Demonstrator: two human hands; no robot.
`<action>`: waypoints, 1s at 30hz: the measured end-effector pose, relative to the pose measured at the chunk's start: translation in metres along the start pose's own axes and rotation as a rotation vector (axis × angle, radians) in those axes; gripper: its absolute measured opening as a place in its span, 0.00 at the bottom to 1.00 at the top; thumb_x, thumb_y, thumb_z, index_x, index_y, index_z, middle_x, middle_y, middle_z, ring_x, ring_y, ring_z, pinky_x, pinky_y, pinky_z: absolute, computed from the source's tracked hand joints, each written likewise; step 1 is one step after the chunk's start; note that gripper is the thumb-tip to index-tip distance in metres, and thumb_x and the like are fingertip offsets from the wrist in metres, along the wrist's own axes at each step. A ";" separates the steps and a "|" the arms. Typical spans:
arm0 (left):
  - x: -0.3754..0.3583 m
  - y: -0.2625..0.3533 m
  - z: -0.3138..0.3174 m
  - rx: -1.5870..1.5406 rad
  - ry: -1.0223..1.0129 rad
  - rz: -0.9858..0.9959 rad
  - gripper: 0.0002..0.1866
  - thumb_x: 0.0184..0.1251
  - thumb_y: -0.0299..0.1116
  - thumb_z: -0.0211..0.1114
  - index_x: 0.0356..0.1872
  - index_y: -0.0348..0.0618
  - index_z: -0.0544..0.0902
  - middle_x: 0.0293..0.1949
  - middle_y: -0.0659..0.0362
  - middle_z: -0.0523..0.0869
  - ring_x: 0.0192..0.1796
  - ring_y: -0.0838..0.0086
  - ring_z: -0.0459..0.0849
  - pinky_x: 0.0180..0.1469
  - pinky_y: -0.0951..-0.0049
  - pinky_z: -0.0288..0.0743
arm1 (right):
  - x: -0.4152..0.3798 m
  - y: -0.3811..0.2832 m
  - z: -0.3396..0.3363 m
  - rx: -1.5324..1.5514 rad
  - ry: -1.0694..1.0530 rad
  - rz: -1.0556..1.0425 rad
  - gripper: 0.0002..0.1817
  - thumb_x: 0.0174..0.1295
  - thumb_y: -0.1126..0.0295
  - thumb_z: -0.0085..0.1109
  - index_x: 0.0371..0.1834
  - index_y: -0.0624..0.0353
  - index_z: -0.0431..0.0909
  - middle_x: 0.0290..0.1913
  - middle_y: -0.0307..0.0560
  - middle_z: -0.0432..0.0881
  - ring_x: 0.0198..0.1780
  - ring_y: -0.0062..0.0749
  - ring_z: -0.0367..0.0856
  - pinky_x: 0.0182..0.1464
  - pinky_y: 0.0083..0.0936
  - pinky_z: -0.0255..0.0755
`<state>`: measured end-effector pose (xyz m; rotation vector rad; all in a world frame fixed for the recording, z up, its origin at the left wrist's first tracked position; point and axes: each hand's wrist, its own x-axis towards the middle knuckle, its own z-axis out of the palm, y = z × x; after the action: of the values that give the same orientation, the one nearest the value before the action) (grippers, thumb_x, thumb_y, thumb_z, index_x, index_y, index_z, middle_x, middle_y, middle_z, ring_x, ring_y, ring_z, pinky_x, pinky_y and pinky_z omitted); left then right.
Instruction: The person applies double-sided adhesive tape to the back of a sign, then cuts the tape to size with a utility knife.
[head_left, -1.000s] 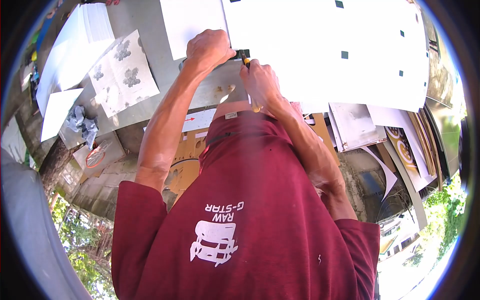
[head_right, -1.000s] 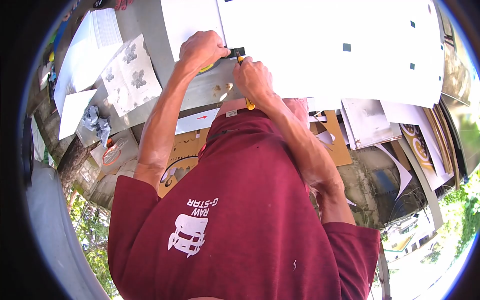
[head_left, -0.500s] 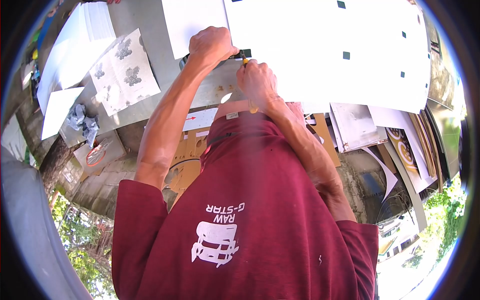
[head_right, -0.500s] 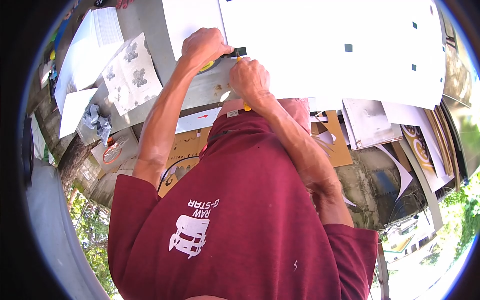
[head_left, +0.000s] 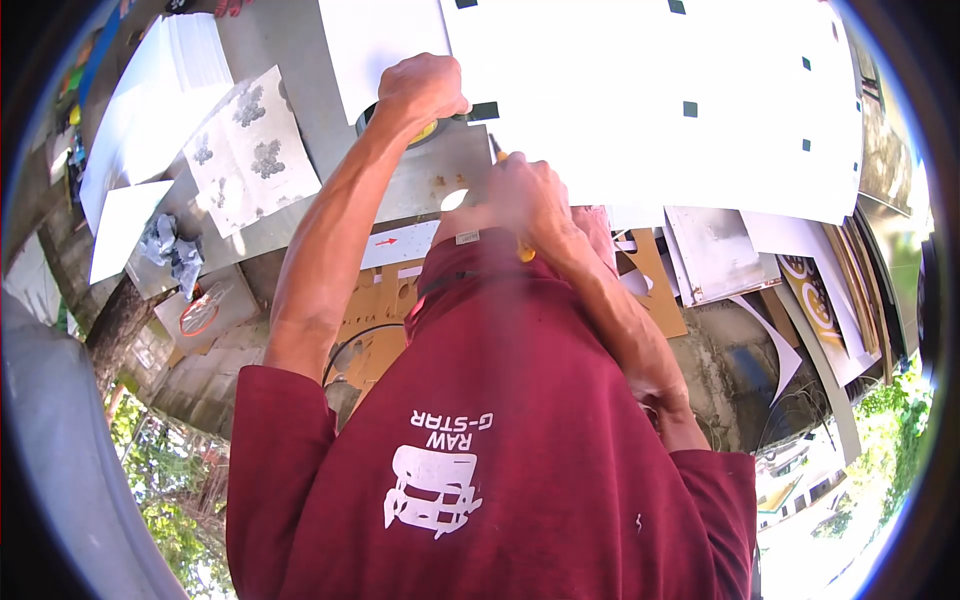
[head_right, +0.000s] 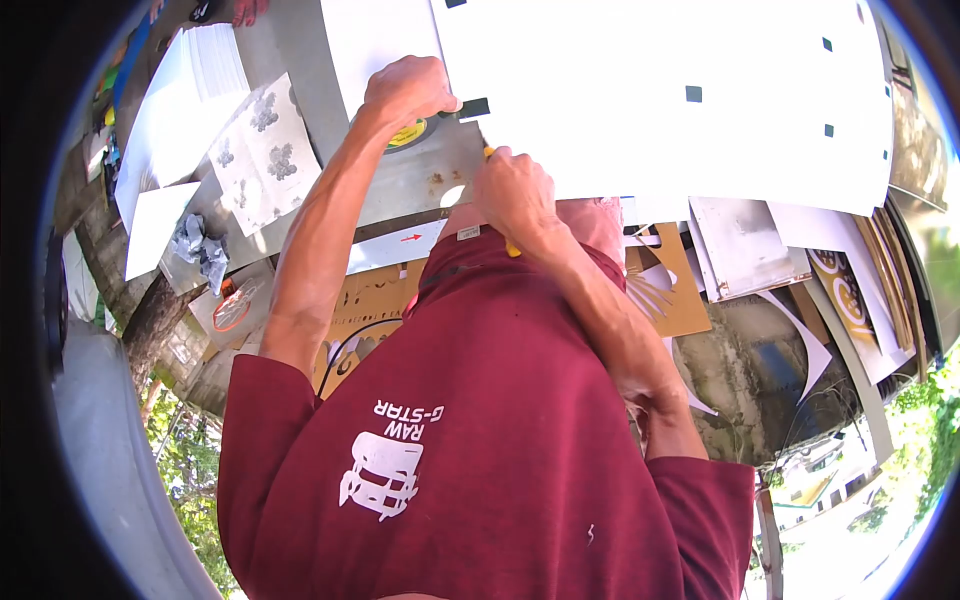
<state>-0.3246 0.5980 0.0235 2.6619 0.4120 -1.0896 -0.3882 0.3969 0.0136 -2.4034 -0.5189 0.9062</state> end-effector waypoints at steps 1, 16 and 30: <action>-0.002 -0.001 -0.002 -0.034 -0.060 -0.023 0.18 0.57 0.46 0.74 0.39 0.41 0.91 0.31 0.52 0.91 0.28 0.61 0.89 0.42 0.61 0.83 | 0.000 -0.001 -0.005 0.008 0.034 0.035 0.17 0.68 0.61 0.54 0.39 0.69 0.77 0.27 0.68 0.85 0.32 0.65 0.86 0.39 0.56 0.79; -0.011 -0.018 -0.002 -0.411 -0.162 0.016 0.18 0.56 0.47 0.76 0.35 0.40 0.91 0.29 0.56 0.88 0.22 0.69 0.83 0.28 0.70 0.78 | 0.071 0.003 -0.005 0.057 0.129 0.227 0.25 0.65 0.49 0.66 0.44 0.64 0.78 0.34 0.62 0.87 0.39 0.58 0.88 0.44 0.49 0.80; -0.093 -0.114 0.013 -0.934 0.082 -0.130 0.19 0.63 0.51 0.77 0.43 0.46 0.92 0.35 0.64 0.90 0.37 0.80 0.84 0.29 0.77 0.78 | 0.077 -0.001 -0.015 -0.058 0.109 0.175 0.30 0.57 0.44 0.72 0.41 0.66 0.83 0.33 0.59 0.88 0.38 0.52 0.90 0.43 0.43 0.81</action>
<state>-0.4354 0.6849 0.0680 1.8566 0.8631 -0.5834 -0.3241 0.4323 -0.0143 -2.5659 -0.3011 0.8357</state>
